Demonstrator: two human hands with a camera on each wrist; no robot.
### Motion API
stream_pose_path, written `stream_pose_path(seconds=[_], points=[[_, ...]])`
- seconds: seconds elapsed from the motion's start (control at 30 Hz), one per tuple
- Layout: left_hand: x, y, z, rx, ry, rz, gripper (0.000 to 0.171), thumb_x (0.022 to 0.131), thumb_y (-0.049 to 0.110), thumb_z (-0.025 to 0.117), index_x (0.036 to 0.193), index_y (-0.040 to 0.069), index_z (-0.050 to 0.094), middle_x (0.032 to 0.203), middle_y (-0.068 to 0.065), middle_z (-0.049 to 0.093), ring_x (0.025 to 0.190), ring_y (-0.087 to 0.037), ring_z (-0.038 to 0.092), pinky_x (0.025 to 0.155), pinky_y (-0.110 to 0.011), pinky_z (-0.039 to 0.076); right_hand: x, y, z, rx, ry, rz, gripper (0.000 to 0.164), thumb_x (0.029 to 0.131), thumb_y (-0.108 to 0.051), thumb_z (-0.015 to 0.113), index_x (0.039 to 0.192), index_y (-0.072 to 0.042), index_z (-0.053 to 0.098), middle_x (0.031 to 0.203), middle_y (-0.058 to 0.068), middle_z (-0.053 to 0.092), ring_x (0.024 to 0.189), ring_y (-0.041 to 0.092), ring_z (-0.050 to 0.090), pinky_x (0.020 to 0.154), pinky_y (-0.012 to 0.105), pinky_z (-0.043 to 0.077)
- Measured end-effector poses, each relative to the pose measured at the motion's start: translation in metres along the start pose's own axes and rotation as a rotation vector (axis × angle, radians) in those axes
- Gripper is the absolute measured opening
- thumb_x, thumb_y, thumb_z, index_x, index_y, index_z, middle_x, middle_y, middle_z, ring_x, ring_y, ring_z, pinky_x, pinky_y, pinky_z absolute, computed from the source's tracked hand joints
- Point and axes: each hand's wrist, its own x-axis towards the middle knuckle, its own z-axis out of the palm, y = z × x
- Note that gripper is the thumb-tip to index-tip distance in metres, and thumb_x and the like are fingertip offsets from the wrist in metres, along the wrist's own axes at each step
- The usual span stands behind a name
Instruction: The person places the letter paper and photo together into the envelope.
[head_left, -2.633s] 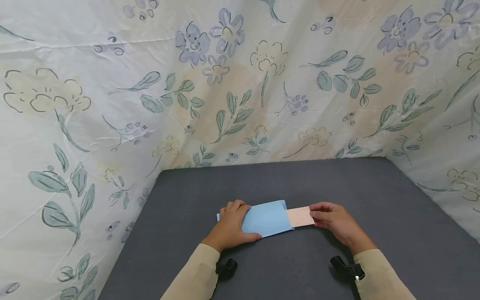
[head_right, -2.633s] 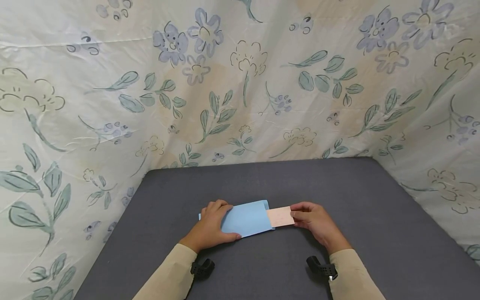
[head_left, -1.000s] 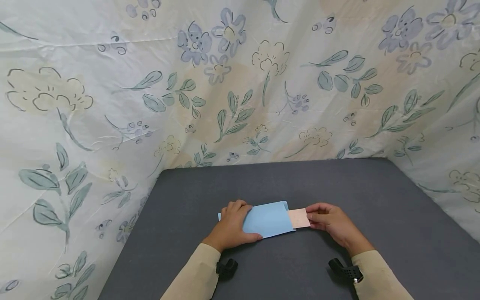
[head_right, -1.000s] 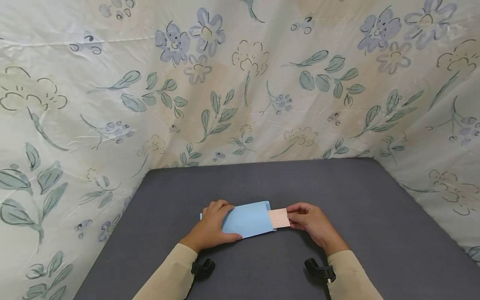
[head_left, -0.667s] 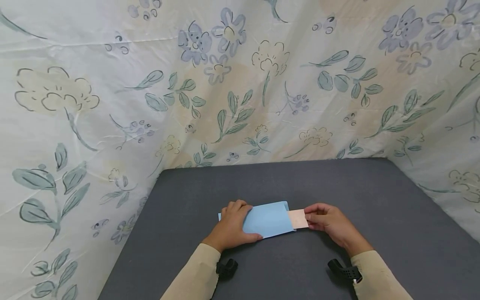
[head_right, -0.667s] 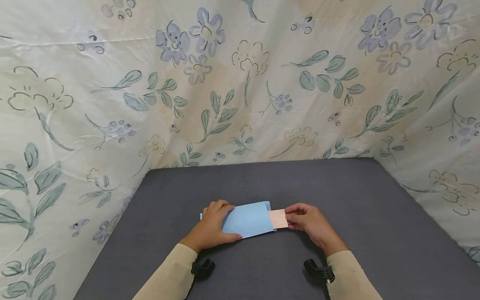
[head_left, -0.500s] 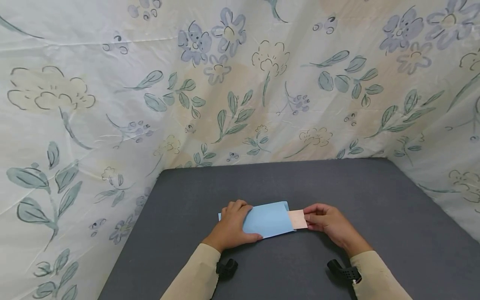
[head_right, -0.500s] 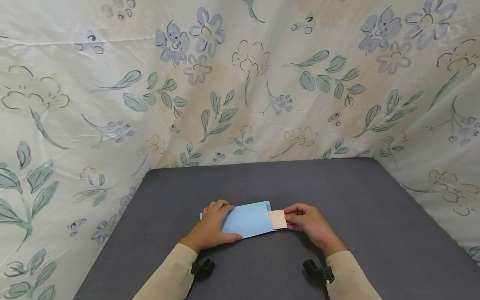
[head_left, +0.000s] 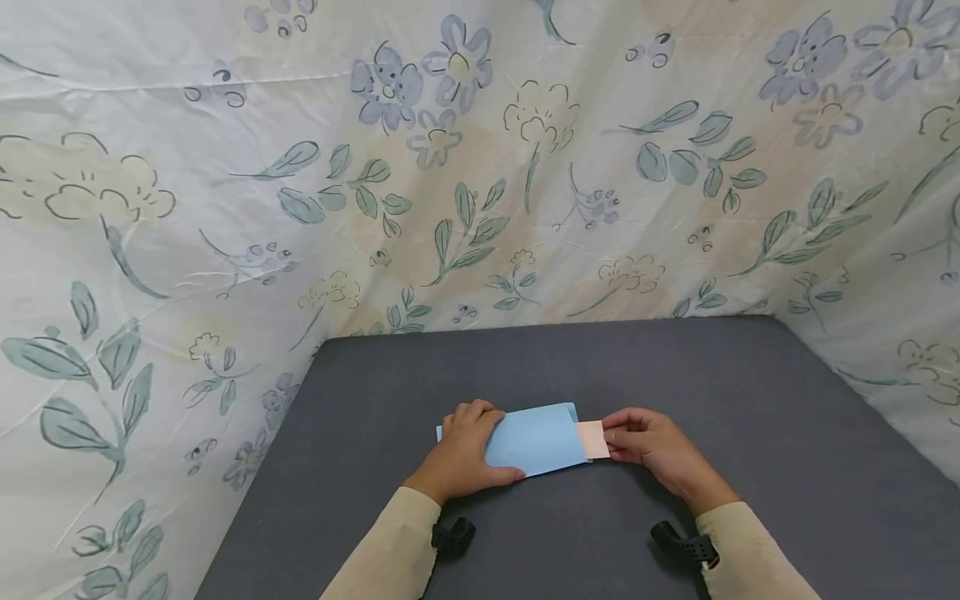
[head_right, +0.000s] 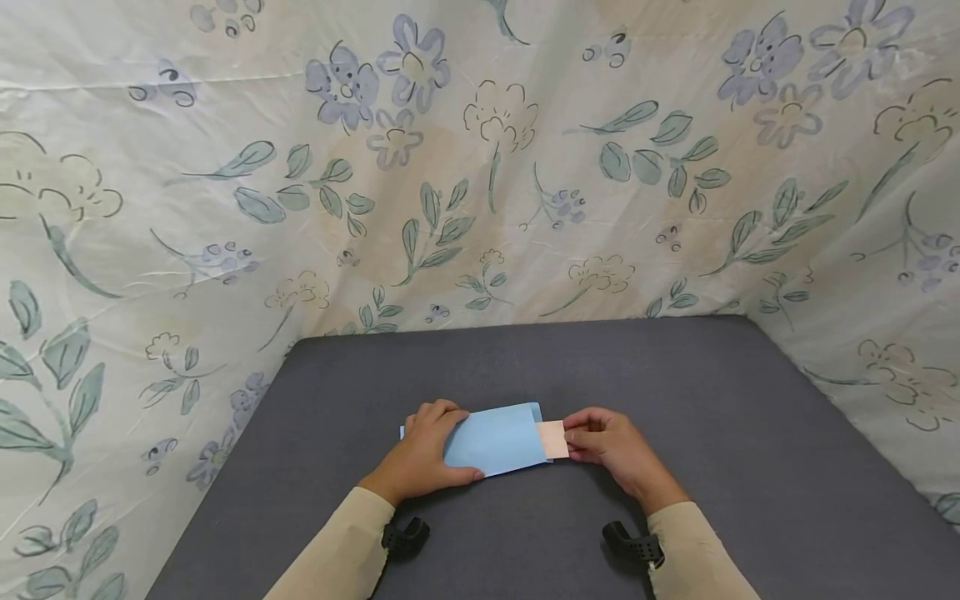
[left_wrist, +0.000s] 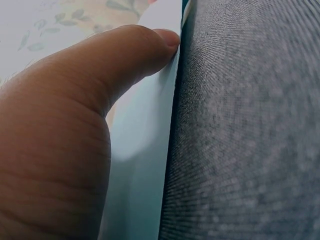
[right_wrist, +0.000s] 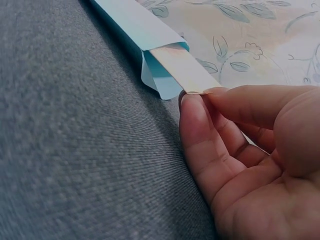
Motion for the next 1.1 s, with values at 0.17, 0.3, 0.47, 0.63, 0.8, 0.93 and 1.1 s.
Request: stream_pose_path(seconds=[0.17,0.3,0.47,0.63,0.8,0.93,1.1], points=[[-0.001,0.002,0.0,0.007,0.001,-0.002,0.09,0.081,0.07,0.087,0.147,0.012,0.065,0.14,0.0,0.054,0.129,-0.022,0.046,0.108,-0.054,0.036,-0.002,-0.001,0.002,-0.001,-0.011,-0.003,0.032,0.103,-0.002,0.074,0.128,0.014,0.064,0.112,0.02,0.068,0.095,0.027,0.072,0.083,0.036,0.062],[-0.001,0.003,0.0,0.011,-0.005,-0.002,0.09,0.081,0.07,0.087,0.147,0.012,0.065,0.14,-0.001,0.054,0.129,-0.022,0.046,0.108,-0.053,0.036,-0.002,-0.001,0.005,-0.013,-0.015,-0.007,0.031,0.103,-0.003,0.074,0.128,0.014,0.064,0.112,0.02,0.069,0.096,0.028,0.072,0.083,0.036,0.062],[-0.001,0.003,0.0,0.012,-0.01,0.001,0.091,0.081,0.07,0.087,0.147,0.012,0.065,0.14,-0.001,0.054,0.13,-0.023,0.046,0.107,-0.054,0.036,-0.001,0.0,0.008,-0.018,-0.03,-0.013,0.032,0.103,-0.004,0.074,0.128,0.014,0.065,0.114,0.021,0.069,0.096,0.029,0.072,0.084,0.036,0.062],[0.0,0.002,0.001,0.015,-0.011,0.008,0.092,0.081,0.071,0.086,0.148,0.012,0.064,0.141,-0.001,0.054,0.13,-0.023,0.046,0.107,-0.054,0.036,0.0,0.0,0.011,-0.015,-0.046,-0.014,0.032,0.104,-0.004,0.073,0.128,0.014,0.064,0.116,0.021,0.069,0.097,0.028,0.072,0.084,0.036,0.062],[0.0,0.001,0.001,0.023,-0.011,0.015,0.092,0.081,0.071,0.086,0.148,0.012,0.064,0.142,0.0,0.053,0.13,-0.022,0.046,0.109,-0.054,0.036,0.0,0.0,0.014,-0.011,-0.05,-0.013,0.031,0.104,-0.004,0.073,0.128,0.014,0.064,0.116,0.02,0.069,0.097,0.028,0.072,0.084,0.036,0.062],[0.0,0.001,0.0,0.018,-0.01,0.024,0.091,0.081,0.07,0.087,0.148,0.013,0.064,0.141,0.001,0.054,0.128,-0.021,0.046,0.107,-0.052,0.036,0.0,-0.001,0.015,-0.016,-0.058,-0.012,0.032,0.104,-0.006,0.074,0.128,0.013,0.064,0.115,0.02,0.069,0.098,0.028,0.072,0.084,0.037,0.062],[0.0,0.001,0.0,0.016,-0.013,0.035,0.09,0.081,0.069,0.087,0.147,0.013,0.065,0.139,0.001,0.054,0.126,-0.021,0.047,0.104,-0.051,0.036,-0.001,-0.003,0.017,-0.014,-0.052,0.0,0.031,0.105,-0.006,0.073,0.128,0.012,0.065,0.115,0.02,0.069,0.099,0.028,0.072,0.084,0.037,0.062]])
